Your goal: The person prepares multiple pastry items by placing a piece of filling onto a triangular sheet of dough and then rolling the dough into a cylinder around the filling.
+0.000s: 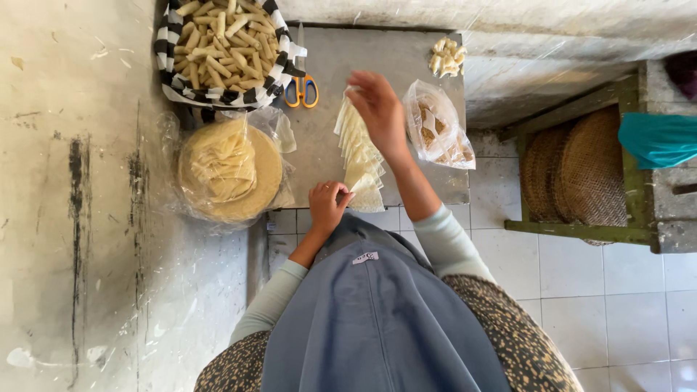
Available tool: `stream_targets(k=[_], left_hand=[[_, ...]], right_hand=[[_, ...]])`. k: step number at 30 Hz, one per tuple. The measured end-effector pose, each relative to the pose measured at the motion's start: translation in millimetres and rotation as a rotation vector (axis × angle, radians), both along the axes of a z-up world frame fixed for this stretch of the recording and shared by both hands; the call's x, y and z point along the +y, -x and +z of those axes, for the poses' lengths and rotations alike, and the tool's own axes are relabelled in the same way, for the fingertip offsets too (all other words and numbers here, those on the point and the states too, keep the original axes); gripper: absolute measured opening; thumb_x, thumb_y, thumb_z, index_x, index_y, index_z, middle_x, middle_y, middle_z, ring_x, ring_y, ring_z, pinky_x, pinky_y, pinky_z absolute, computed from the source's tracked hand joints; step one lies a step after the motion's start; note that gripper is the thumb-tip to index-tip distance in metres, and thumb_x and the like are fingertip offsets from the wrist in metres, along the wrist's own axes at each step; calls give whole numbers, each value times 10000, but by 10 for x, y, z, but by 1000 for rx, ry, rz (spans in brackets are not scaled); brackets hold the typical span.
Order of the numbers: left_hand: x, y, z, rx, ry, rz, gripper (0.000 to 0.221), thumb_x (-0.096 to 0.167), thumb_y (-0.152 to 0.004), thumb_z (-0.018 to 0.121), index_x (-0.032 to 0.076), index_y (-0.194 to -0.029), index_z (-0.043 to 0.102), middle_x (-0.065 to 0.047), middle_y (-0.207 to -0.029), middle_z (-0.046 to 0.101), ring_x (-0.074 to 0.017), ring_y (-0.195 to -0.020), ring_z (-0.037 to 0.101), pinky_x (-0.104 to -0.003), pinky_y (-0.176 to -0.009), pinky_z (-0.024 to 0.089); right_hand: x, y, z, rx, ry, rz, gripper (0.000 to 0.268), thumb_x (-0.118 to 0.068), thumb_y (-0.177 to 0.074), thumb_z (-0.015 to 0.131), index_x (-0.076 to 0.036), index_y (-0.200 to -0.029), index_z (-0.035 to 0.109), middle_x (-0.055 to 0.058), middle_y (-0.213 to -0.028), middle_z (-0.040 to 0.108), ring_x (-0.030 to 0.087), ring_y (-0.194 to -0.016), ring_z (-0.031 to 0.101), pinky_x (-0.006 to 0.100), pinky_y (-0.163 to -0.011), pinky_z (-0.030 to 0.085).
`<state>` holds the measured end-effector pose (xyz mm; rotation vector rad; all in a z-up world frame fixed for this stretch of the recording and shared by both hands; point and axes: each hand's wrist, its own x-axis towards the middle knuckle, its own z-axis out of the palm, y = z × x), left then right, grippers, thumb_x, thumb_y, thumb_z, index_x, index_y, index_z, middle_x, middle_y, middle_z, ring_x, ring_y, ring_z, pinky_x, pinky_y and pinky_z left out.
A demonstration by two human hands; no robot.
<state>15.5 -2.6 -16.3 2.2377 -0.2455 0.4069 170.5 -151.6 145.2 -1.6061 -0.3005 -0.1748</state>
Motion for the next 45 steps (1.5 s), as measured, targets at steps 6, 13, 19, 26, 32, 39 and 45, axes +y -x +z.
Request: stream_targets(k=[6, 13, 19, 26, 32, 39, 45], left_hand=[[11, -1, 8, 44, 2, -11, 255, 349, -871, 797, 174, -950, 629, 72, -832, 659, -193, -832, 586, -406, -790, 365], [-21, -44, 37, 111, -18, -38, 301, 377, -795, 822, 194, -982, 672, 83, -826, 673, -172, -841, 595, -405, -789, 359], [-32, -77, 48, 101, -30, -49, 283, 365, -817, 822, 201, -997, 677, 80, -812, 668, -174, -837, 591, -400, -797, 365], [4, -48, 85, 85, -19, -89, 298, 289, -830, 789, 160, -1069, 666, 70, -801, 648, -187, -830, 596, -402, -802, 373], [21, -26, 9, 61, 20, -30, 219, 210, -879, 743, 154, -1075, 662, 59, -803, 631, -183, -833, 600, -397, -834, 391], [13, -43, 35, 61, -7, 14, 211, 232, -889, 761, 156, -1054, 653, 48, -800, 629, -195, -820, 596, -411, -811, 385], [41, -34, 49, 31, -29, -29, 334, 232, -842, 770, 131, -1126, 626, 35, -833, 638, -215, -850, 603, -417, -821, 385]], right_hand=[[-1078, 897, -952, -49, 264, -867, 433, -124, -1017, 757, -21, -1314, 459, 94, -1192, 471, 184, -1058, 541, 333, -927, 541], [-1404, 1315, -1633, 425, -44, -834, 603, -189, -924, 798, -40, -1357, 406, 51, -939, 540, 121, -794, 519, 264, -676, 455], [-1380, 919, -1573, 221, -227, -751, 425, -159, -996, 722, -24, -1371, 576, -1, -887, 632, 75, -757, 544, 227, -669, 462], [-1444, 603, -1450, 267, -165, -809, 326, -281, -1082, 544, -30, -1172, 733, -26, -837, 631, 51, -714, 555, 212, -638, 479], [-1484, 714, -1421, 239, -291, -836, 328, -277, -1097, 527, -26, -1133, 734, -6, -824, 653, 52, -699, 561, 211, -645, 491], [-1511, 916, -1291, 196, -604, -771, 291, -244, -1093, 557, 9, -1116, 699, 26, -829, 658, 72, -686, 541, 225, -639, 459], [-1375, 1325, -1267, 296, -701, -636, 289, -233, -1092, 570, 29, -1127, 690, 47, -846, 663, 86, -703, 556, 232, -641, 461]])
